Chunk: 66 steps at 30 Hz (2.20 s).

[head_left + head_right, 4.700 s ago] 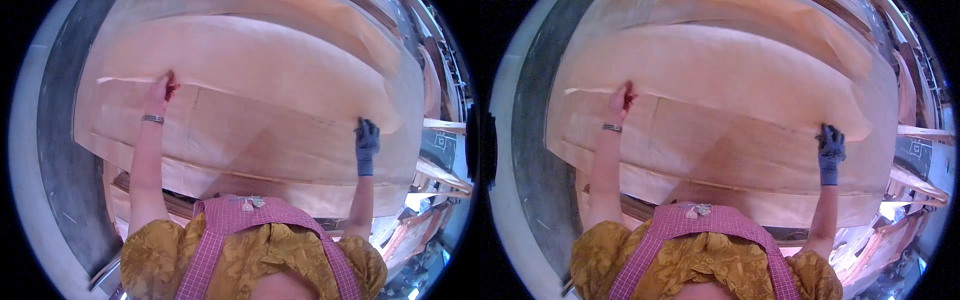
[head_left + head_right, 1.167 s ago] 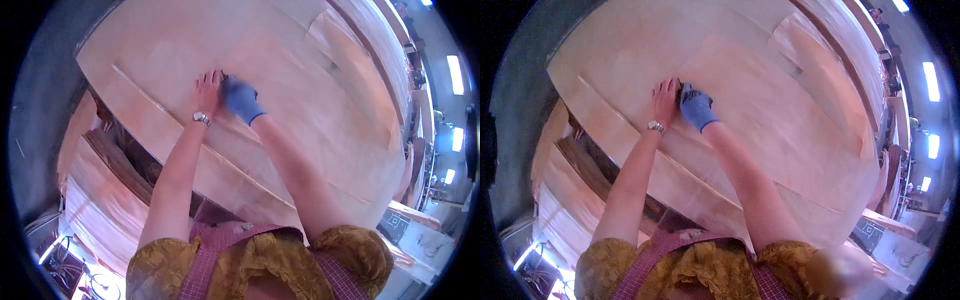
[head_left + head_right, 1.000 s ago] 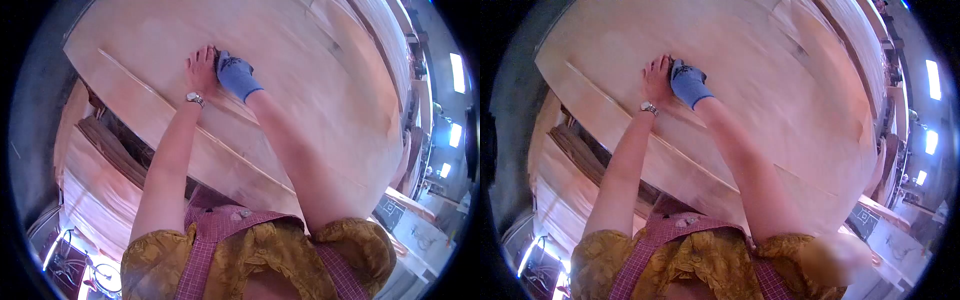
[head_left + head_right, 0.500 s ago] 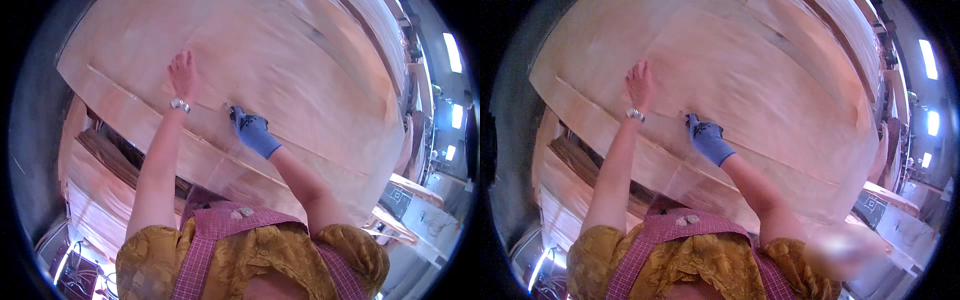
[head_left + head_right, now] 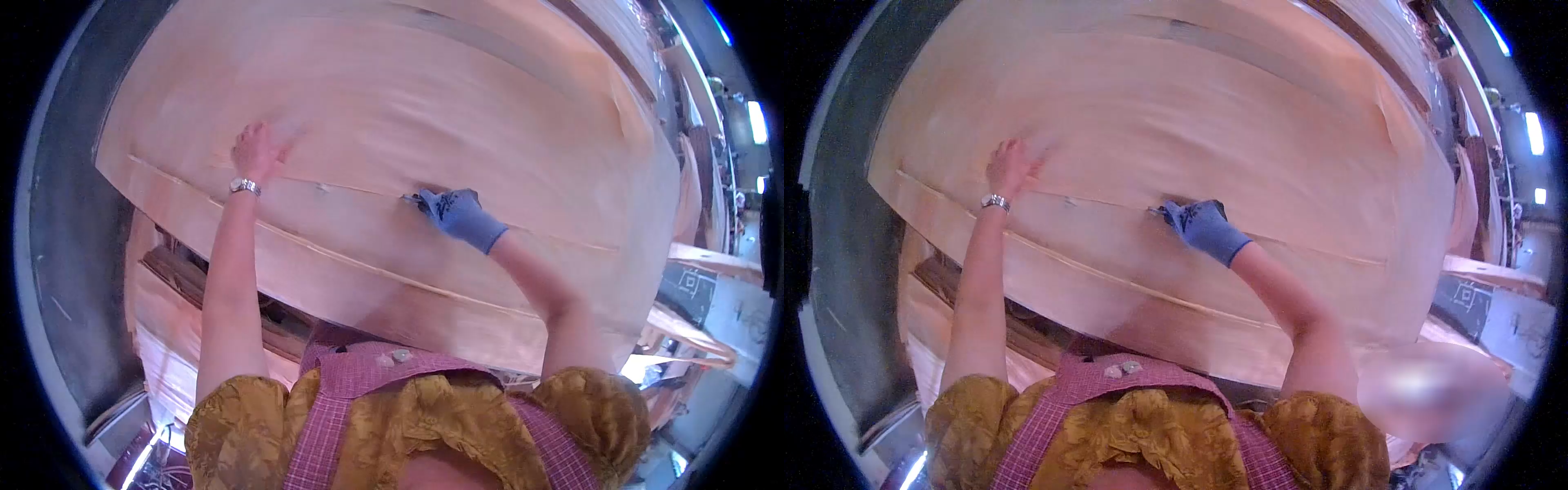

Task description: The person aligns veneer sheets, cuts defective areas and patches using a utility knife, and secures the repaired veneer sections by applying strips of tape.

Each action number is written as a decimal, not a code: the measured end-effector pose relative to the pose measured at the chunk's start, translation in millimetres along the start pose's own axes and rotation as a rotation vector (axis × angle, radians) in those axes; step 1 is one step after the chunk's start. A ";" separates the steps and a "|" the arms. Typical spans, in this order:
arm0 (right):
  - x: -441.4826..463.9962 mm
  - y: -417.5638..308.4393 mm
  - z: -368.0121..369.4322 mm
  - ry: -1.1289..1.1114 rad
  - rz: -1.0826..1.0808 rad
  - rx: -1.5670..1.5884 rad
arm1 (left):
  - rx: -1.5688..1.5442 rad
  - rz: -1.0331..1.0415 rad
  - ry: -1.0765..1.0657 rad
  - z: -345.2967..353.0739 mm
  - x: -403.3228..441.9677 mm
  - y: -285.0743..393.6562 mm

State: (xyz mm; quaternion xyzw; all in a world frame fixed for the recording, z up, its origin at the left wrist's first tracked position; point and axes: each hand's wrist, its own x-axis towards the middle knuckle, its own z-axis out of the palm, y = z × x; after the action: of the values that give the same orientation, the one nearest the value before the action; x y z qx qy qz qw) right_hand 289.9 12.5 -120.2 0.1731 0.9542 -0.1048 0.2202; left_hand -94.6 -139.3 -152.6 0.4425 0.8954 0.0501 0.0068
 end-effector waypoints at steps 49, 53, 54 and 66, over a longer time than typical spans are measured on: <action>-230.2 370.0 49.0 0.602 -0.092 0.035 | -0.061 0.361 -0.280 -3.5 -103.1 450.8; -181.6 307.4 51.7 0.466 0.007 0.077 | -0.155 0.297 -0.061 30.7 -42.2 316.7; -180.5 300.7 54.4 0.459 0.007 0.033 | -0.183 0.226 0.089 47.0 -23.4 268.7; 239.9 22.2 -130.8 0.576 -0.424 0.094 | -0.125 -0.263 0.230 24.7 78.8 -66.3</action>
State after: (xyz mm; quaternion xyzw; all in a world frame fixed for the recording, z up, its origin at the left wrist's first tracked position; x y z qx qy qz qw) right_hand 45.8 137.2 -117.2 0.0036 0.9860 -0.1389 -0.0926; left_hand -193.7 -114.7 -181.0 0.3118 0.9354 0.1548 -0.0616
